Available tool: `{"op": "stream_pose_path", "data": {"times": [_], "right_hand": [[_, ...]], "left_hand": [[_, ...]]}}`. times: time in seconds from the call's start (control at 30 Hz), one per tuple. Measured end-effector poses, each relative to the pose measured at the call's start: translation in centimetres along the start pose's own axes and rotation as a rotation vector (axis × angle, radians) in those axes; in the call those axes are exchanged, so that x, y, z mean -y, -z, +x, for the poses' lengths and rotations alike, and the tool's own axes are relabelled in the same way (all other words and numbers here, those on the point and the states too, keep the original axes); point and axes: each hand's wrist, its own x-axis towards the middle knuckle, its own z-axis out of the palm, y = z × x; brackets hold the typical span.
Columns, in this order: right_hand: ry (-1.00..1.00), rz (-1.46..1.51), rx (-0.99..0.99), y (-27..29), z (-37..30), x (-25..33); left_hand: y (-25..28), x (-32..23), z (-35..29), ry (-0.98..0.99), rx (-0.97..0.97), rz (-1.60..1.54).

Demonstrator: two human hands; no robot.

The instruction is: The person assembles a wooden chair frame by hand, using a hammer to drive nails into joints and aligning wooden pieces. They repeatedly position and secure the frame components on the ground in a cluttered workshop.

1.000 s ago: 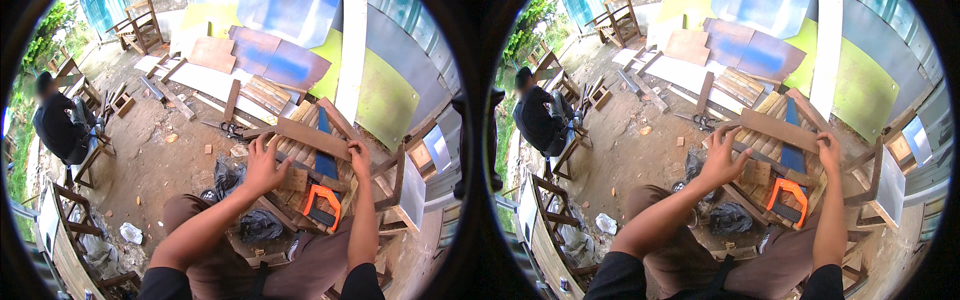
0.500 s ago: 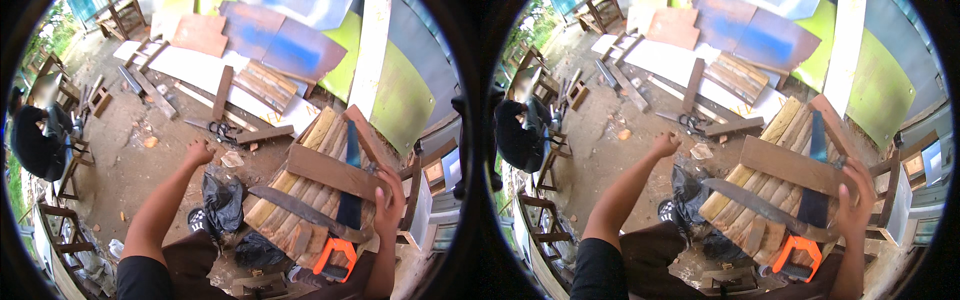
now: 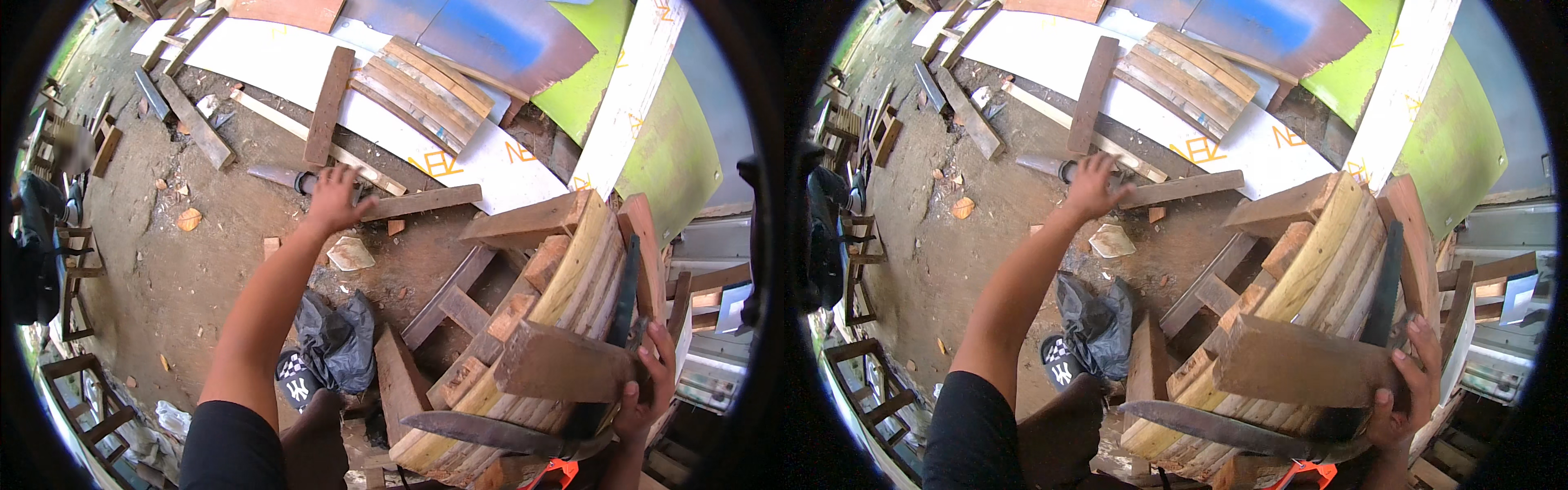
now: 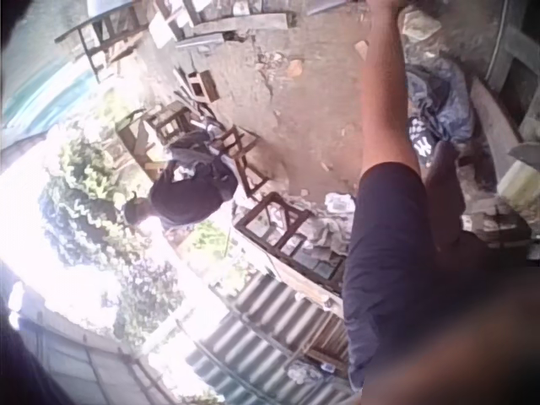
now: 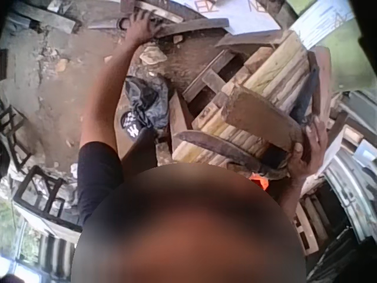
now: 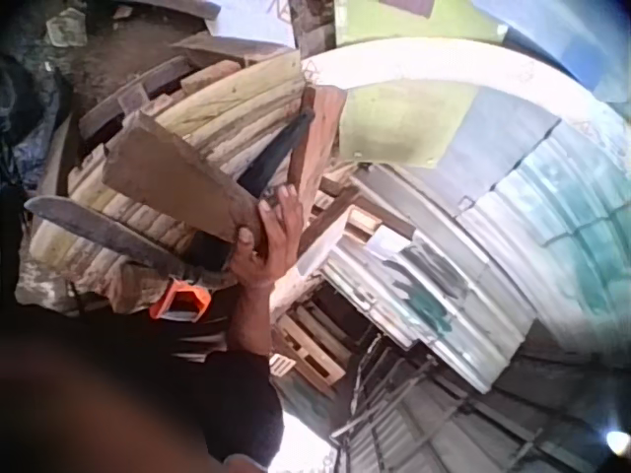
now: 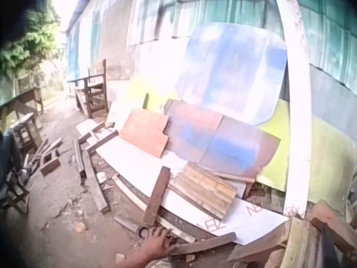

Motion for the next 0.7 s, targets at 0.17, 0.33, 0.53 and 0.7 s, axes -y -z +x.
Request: {"op": "stream_pose_path", "data": {"times": [0.17,0.33,0.53,0.7], "right_hand": [[-0.007,0.007,0.009,-0.9,0.5,-0.4],[-0.007,-0.01,0.069,-0.7,1.0,0.0],[-0.049,-0.039,0.129,-0.7,1.8,0.8],[-0.059,0.04,0.159,-0.3,1.8,0.6]], "left_hand": [[-2.2,-2.2,-1.0,-0.172,0.301,-0.024],[-2.3,-1.5,-0.8,-0.013,0.467,-0.513],[-1.8,-1.6,-1.3,0.155,0.614,-0.935],[0.5,-1.6,-1.9,0.355,0.739,-1.188]]}}
